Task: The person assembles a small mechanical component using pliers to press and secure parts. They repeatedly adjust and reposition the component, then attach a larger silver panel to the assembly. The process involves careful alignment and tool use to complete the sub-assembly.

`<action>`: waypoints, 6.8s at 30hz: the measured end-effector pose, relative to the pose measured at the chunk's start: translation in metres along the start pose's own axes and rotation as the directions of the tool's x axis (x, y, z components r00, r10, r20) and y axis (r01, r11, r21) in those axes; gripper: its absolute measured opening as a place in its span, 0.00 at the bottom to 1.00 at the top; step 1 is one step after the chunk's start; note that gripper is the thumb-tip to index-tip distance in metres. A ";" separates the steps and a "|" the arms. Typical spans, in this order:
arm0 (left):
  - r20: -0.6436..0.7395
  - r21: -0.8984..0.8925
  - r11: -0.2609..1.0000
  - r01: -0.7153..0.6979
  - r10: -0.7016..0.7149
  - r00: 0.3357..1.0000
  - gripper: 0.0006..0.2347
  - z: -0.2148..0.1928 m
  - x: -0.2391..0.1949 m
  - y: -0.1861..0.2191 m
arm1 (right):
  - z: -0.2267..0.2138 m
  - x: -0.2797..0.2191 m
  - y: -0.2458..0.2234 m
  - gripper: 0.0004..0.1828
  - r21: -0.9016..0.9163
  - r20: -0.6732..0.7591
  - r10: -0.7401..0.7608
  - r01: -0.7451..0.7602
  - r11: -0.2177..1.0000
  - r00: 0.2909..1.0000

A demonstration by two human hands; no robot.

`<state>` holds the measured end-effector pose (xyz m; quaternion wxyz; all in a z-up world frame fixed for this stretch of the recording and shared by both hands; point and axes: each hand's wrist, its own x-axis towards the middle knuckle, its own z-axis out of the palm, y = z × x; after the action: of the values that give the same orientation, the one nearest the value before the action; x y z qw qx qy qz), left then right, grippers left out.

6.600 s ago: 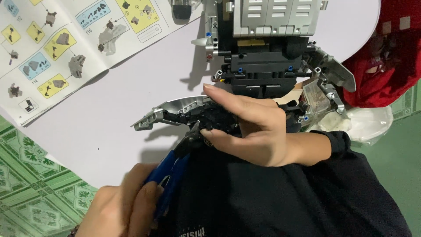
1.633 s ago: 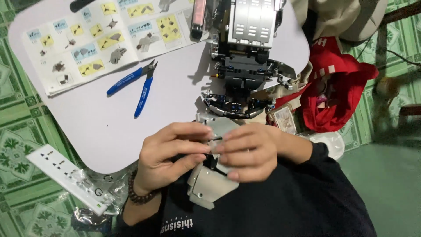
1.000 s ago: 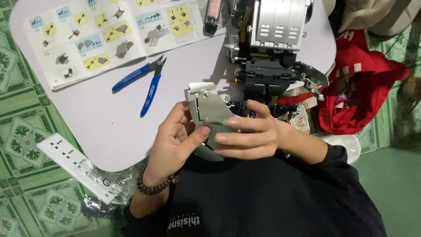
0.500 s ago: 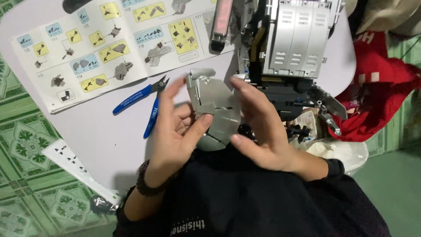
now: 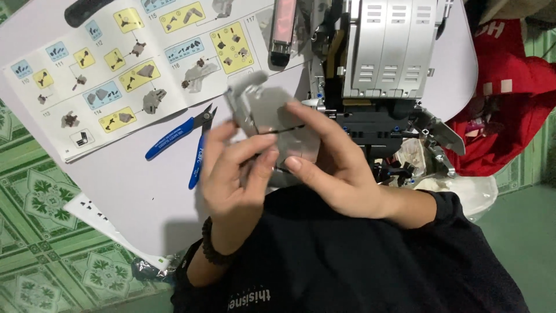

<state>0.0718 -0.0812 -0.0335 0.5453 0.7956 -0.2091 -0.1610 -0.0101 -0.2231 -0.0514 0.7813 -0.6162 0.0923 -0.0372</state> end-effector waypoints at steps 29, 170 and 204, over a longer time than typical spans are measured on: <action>0.290 0.039 0.986 0.160 -0.164 0.943 0.10 -0.008 0.011 -0.022 | -0.010 0.001 0.021 0.25 -0.240 -0.024 -0.212 0.200 0.950 0.977; 0.139 0.503 0.858 -0.101 0.035 0.990 0.18 -0.060 -0.064 -0.025 | -0.010 -0.008 0.010 0.37 0.702 0.241 0.188 -0.305 0.644 0.952; 0.334 0.429 0.896 -0.117 -0.037 0.942 0.25 -0.040 -0.053 0.023 | -0.018 -0.015 0.009 0.41 0.435 0.158 0.120 -0.178 0.883 0.980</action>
<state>0.0423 -0.0295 0.0037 0.3097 0.8551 -0.3462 -0.2301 -0.0290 -0.2356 -0.0625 0.9066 -0.4124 0.0791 0.0419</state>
